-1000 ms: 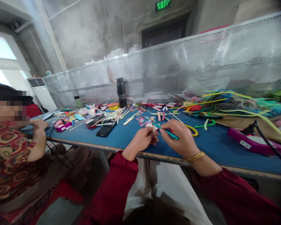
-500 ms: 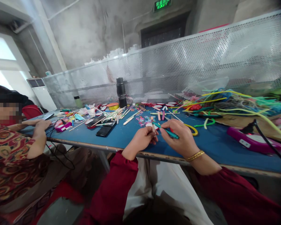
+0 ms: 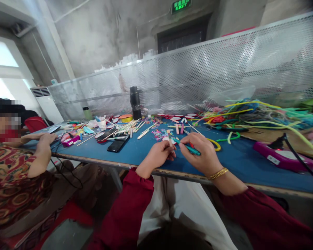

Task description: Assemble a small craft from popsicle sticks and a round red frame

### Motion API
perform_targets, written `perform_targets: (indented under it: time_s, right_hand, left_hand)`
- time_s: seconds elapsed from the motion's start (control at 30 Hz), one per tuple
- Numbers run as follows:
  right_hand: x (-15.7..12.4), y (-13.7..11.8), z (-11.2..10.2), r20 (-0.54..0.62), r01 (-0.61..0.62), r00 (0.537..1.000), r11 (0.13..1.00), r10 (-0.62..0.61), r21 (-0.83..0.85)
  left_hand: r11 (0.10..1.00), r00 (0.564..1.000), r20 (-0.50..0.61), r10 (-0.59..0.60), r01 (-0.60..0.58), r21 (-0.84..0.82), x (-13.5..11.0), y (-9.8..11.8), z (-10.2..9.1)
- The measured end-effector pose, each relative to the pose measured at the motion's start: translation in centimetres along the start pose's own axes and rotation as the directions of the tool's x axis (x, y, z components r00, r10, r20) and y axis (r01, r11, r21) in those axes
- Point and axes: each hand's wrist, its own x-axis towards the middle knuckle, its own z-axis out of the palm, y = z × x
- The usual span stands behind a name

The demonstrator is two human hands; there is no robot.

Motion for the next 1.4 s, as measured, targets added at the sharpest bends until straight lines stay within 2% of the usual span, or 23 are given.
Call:
perform_targets:
  time_s: [0.57, 1.4]
  right_hand:
    - [-0.17, 0.25, 0.26, 0.029, 0.021, 0.999, 0.999, -0.022, 0.024]
    - [-0.16, 0.33, 0.39, -0.017, 0.058, 0.998, 0.997, -0.059, -0.040]
  left_hand:
    - [0.999, 0.999, 0.005, 0.032, -0.032, 0.021, 0.06, -0.31, -0.05]
    - [1.000, 1.000, -0.001, 0.012, -0.012, -0.003, -0.07, 0.06, 0.07]
